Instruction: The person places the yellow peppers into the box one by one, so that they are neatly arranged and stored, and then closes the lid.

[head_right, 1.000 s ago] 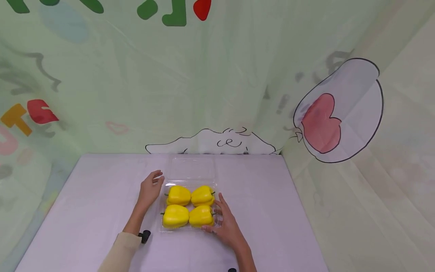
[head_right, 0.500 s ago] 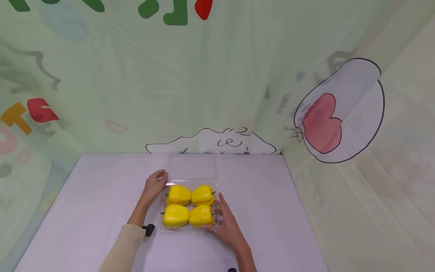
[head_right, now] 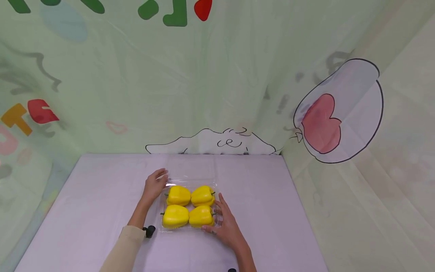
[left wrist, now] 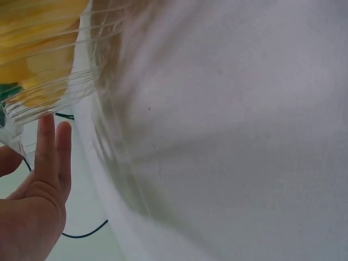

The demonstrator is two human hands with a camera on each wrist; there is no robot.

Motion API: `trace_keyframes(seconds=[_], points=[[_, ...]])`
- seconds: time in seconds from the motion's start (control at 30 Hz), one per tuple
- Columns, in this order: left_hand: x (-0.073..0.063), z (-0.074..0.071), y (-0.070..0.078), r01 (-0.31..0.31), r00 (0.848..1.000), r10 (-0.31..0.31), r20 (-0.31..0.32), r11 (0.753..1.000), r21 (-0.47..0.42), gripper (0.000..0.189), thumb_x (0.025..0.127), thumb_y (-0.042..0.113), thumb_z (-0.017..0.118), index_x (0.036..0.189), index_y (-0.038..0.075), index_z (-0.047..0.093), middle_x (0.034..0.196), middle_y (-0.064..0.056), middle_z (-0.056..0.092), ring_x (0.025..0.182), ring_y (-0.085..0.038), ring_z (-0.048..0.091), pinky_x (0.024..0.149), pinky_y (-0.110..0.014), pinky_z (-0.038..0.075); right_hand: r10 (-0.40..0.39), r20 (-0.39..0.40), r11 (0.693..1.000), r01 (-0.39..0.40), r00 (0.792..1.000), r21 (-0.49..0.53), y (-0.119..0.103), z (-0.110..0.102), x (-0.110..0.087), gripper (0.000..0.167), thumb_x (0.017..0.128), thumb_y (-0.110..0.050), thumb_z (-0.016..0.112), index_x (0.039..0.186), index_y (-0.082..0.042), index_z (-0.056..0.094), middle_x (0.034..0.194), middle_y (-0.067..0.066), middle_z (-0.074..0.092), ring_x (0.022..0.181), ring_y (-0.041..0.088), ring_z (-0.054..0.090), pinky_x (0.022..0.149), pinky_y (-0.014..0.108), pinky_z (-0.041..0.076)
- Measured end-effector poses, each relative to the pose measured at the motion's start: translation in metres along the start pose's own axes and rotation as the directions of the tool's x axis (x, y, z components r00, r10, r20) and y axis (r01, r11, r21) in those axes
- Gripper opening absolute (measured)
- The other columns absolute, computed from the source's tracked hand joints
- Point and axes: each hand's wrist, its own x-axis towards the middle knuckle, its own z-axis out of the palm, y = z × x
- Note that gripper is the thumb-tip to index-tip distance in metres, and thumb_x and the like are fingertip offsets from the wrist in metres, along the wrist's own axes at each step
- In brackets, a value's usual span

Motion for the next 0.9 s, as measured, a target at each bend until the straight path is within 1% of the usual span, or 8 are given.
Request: trace_keyframes(seconds=[0.13,0.33,0.4,0.53,0.7,0.8,0.9], points=[[-0.002,-0.001,0.004,-0.002,1.000,0.002,-0.018,1.000,-0.010,0.049,0.108,0.017,0.059,0.153,0.001,0.051,0.153,-0.020,0.061,0.131,-0.039,0.067,0.104,-0.048,0.062,0.001,0.003,1.000,-0.001,1.000,0.002,-0.001,0.000,-0.001,0.128,0.072,-0.040,0.098,0.171,-0.028,0.019,0.171,0.008,0.040,0.140,0.036,0.059,0.103,0.049,0.062],[-0.006,-0.003,0.009,-0.020,0.999,0.018,-0.045,0.999,-0.033,0.046,0.107,0.015,0.061,0.151,0.002,0.053,0.153,-0.021,0.059,0.130,-0.039,0.067,0.107,-0.051,0.059,-0.002,0.003,1.000,0.002,1.000,0.002,-0.002,-0.001,0.000,0.126,0.072,-0.040,0.098,0.170,-0.027,0.021,0.171,0.008,0.040,0.140,0.036,0.059,0.102,0.048,0.062],[-0.008,-0.004,0.010,-0.044,0.997,0.041,-0.063,0.998,-0.041,0.043,0.106,0.013,0.062,0.148,0.002,0.056,0.151,-0.021,0.061,0.128,-0.040,0.069,0.107,-0.051,0.059,-0.003,0.005,1.000,0.003,1.000,0.003,-0.001,-0.001,0.000,0.126,0.072,-0.040,0.098,0.171,-0.027,0.021,0.171,0.008,0.040,0.141,0.036,0.059,0.102,0.048,0.062],[-0.011,-0.006,0.013,-0.082,0.994,0.076,-0.084,0.995,-0.064,0.038,0.104,0.009,0.065,0.141,0.002,0.061,0.145,-0.020,0.065,0.125,-0.038,0.070,0.104,-0.048,0.061,-0.004,0.009,1.000,0.004,1.000,0.008,-0.001,-0.001,0.000,0.126,0.072,-0.038,0.098,0.170,-0.025,0.022,0.172,0.008,0.038,0.141,0.037,0.058,0.102,0.049,0.062],[-0.014,-0.009,0.014,-0.075,0.994,0.068,-0.085,0.994,-0.082,0.034,0.103,0.009,0.067,0.137,0.005,0.063,0.141,-0.018,0.067,0.124,-0.035,0.071,0.101,-0.044,0.063,-0.006,0.001,1.000,0.006,1.000,-0.006,-0.001,-0.001,0.000,0.125,0.071,-0.038,0.098,0.170,-0.025,0.022,0.172,0.008,0.038,0.141,0.038,0.058,0.101,0.048,0.062],[-0.016,-0.011,0.015,-0.078,0.993,0.070,-0.093,0.993,-0.084,0.031,0.103,0.008,0.068,0.134,0.006,0.065,0.138,-0.016,0.069,0.122,-0.033,0.071,0.102,-0.045,0.063,-0.006,-0.002,1.000,0.006,1.000,-0.012,-0.001,-0.001,0.000,0.125,0.072,-0.039,0.098,0.170,-0.025,0.023,0.172,0.008,0.038,0.141,0.037,0.058,0.102,0.048,0.062],[-0.020,-0.012,0.015,-0.104,0.990,0.097,-0.105,0.992,-0.065,0.029,0.103,0.009,0.067,0.132,0.007,0.066,0.136,-0.014,0.070,0.122,-0.033,0.071,0.104,-0.049,0.062,-0.004,0.000,1.000,0.004,1.000,-0.007,-0.001,-0.001,0.000,0.125,0.072,-0.039,0.098,0.170,-0.025,0.022,0.172,0.008,0.038,0.140,0.037,0.059,0.102,0.048,0.062]])
